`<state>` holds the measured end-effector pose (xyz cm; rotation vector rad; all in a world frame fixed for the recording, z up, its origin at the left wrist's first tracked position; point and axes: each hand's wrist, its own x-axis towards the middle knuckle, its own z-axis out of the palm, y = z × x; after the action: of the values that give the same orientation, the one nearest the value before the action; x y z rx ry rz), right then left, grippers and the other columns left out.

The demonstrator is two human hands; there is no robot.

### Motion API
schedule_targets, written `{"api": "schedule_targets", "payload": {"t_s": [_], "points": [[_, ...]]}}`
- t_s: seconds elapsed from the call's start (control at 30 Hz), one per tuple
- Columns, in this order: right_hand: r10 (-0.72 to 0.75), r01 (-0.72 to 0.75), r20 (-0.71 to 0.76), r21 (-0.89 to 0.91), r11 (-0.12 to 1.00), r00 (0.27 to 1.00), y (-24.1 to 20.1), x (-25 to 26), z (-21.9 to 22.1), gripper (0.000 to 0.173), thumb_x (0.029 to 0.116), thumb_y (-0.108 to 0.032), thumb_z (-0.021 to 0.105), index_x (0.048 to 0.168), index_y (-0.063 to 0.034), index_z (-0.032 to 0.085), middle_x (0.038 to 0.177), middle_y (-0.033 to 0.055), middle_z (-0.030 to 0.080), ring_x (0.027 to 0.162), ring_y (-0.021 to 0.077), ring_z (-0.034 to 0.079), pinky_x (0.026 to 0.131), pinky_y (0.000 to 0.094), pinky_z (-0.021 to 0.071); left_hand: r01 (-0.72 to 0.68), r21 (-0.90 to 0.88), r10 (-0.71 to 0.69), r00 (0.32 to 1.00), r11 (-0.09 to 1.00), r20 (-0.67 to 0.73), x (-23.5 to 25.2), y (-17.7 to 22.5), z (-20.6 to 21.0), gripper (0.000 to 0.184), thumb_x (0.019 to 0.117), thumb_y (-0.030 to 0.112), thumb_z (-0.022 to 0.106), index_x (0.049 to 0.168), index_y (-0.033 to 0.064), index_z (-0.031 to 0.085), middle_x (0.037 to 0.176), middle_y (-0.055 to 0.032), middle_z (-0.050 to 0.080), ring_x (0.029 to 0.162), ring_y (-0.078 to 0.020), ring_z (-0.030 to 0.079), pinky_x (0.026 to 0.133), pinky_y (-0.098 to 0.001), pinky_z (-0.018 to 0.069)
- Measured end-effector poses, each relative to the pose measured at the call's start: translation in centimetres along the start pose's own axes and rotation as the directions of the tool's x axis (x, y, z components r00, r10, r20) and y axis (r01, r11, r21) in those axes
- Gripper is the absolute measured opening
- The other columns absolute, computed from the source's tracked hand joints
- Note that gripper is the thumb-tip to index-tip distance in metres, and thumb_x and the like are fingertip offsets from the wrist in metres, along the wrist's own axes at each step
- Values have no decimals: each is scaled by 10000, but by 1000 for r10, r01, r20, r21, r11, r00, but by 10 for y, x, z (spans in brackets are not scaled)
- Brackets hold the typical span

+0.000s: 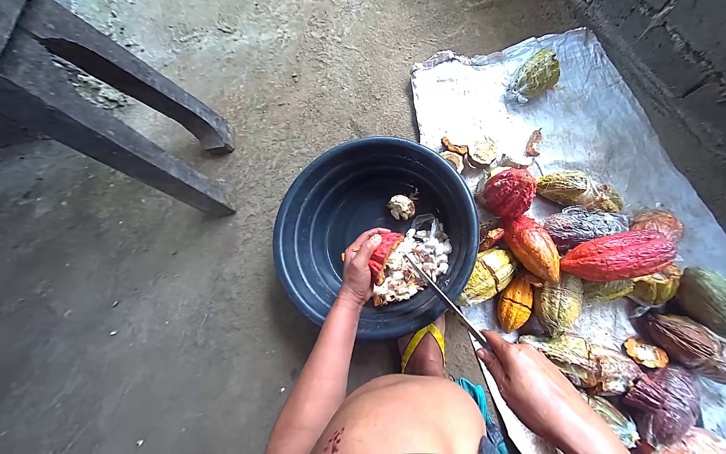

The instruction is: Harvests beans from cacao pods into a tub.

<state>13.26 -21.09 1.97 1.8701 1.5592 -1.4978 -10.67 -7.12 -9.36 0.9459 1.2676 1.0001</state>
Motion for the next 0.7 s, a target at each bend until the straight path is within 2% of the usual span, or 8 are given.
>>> {"api": "schedule_targets", "payload": {"t_s": [0.1, 0.23, 0.33, 0.43, 0.5, 0.6, 0.7], "points": [[-65, 66, -33, 36, 997, 997, 6, -3, 1, 416, 1110, -393, 394, 1381, -139, 581, 890, 141, 685, 877, 336, 682, 795, 526, 525, 109, -147, -104, 994, 983, 41, -2, -1, 1, 439, 1026, 236, 264, 1185, 72, 639, 972, -40, 726, 848, -106, 700, 755, -290, 591], [-126, 127, -138, 3, 992, 982, 11, -10, 0, 425, 1100, -387, 410, 1383, -133, 600, 841, 134, 686, 827, 337, 689, 740, 533, 530, 226, -284, -208, 974, 932, 95, -4, 6, 4, 515, 1073, 278, 173, 1165, 103, 649, 942, -47, 735, 830, -121, 714, 739, -296, 603], [-156, 147, -175, -63, 987, 972, 14, -13, 1, 402, 1095, -385, 416, 1346, -149, 624, 822, 118, 686, 811, 329, 696, 710, 522, 534, 281, -337, -237, 957, 898, 167, -5, 8, 1, 549, 1066, 309, 157, 1128, 128, 671, 915, -42, 746, 820, -129, 724, 732, -308, 611], [-198, 180, -229, -97, 979, 953, 18, -14, 6, 397, 1086, -377, 427, 1318, -143, 649, 813, 122, 691, 780, 338, 701, 674, 523, 538, 303, -330, -231, 943, 894, 241, -4, 4, -4, 547, 1039, 299, 155, 1146, 129, 664, 935, -52, 752, 832, -139, 731, 738, -313, 616], [-234, 201, -278, -144, 969, 932, 22, -14, 10, 395, 1074, -381, 431, 1291, -153, 670, 791, 113, 686, 741, 331, 702, 631, 512, 541, 313, -294, -228, 930, 903, 289, -3, 2, -11, 511, 1011, 302, 203, 1159, 127, 660, 955, -60, 755, 844, -149, 734, 744, -318, 619], [-218, 188, -232, -144, 972, 948, 24, -14, 7, 392, 1082, -375, 433, 1313, -156, 663, 831, 126, 702, 780, 344, 708, 665, 526, 545, 308, -241, -211, 910, 920, 358, -1, 2, -16, 431, 970, 320, 328, 1137, 132, 677, 954, -55, 758, 843, -145, 736, 739, -310, 620], [-171, 145, -166, -156, 977, 971, 20, -12, 3, 393, 1094, -373, 411, 1347, -176, 639, 862, 134, 708, 826, 354, 710, 699, 533, 543, 298, -242, -186, 898, 923, 398, 1, -1, -19, 395, 943, 330, 395, 1134, 136, 680, 964, -66, 759, 850, -152, 740, 743, -316, 623]]}}
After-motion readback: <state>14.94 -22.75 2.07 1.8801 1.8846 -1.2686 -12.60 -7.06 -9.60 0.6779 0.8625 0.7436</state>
